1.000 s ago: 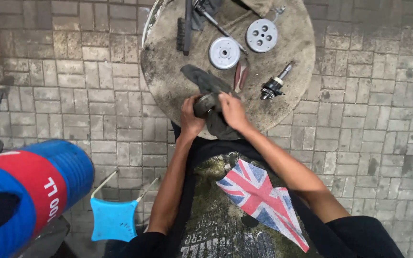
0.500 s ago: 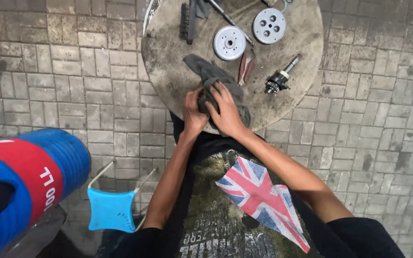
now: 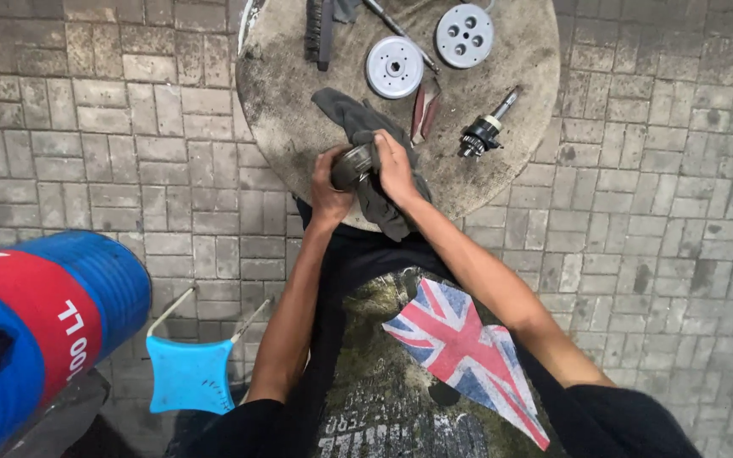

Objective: The person cleans a cylindrical metal part using a dark cloth and a wire brush. They wipe the part by hand and then scrub it with the brush while it rests on a circular work surface surrounded by other mechanical components.

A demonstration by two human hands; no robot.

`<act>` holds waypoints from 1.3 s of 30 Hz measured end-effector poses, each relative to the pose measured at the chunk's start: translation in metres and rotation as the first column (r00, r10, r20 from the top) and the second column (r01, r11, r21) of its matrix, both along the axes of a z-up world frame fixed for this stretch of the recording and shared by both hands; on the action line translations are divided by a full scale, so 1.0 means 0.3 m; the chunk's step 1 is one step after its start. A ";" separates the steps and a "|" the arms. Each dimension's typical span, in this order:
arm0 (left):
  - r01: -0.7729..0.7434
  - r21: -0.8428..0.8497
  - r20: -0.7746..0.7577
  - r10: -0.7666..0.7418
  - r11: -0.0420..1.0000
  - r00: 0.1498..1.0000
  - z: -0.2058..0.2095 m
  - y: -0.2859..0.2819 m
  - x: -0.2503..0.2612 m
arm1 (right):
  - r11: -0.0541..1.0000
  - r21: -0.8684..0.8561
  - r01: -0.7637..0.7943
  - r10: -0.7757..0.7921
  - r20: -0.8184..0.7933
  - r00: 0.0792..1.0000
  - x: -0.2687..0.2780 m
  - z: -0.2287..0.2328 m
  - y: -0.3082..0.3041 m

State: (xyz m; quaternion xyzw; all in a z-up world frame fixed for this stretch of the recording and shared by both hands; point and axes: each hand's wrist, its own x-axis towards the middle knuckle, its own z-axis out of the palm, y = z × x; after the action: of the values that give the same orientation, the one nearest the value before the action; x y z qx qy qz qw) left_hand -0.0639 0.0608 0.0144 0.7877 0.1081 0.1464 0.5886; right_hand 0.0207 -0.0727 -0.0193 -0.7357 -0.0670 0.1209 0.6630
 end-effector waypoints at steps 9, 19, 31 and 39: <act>0.055 -0.370 -0.088 -0.094 0.927 0.992 -0.039 0.045 0.019 | 0.997 -0.076 -0.009 0.006 -0.041 0.999 0.015 -0.006 -0.024; -0.150 -0.986 -0.151 -0.010 0.068 0.988 -0.191 -0.062 0.042 | 0.996 -0.005 -0.088 0.085 -0.206 0.975 -0.124 0.382 -0.085; -0.241 -0.686 -0.422 -0.105 0.687 0.900 -0.167 -0.179 -0.015 | 0.989 -0.136 -0.061 0.107 0.365 0.925 -0.022 0.299 -0.116; 0.165 -0.143 0.161 -0.141 0.976 0.977 0.146 0.004 0.110 | 0.979 -0.204 -0.019 0.061 0.204 0.977 0.093 0.346 -0.135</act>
State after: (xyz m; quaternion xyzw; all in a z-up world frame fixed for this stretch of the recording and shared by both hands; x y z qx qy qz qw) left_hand -0.0309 0.0620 0.0583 0.7321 0.0136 0.1504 0.6643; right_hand 0.0487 -0.1132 0.0844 -0.8061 -0.1387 0.0625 0.5719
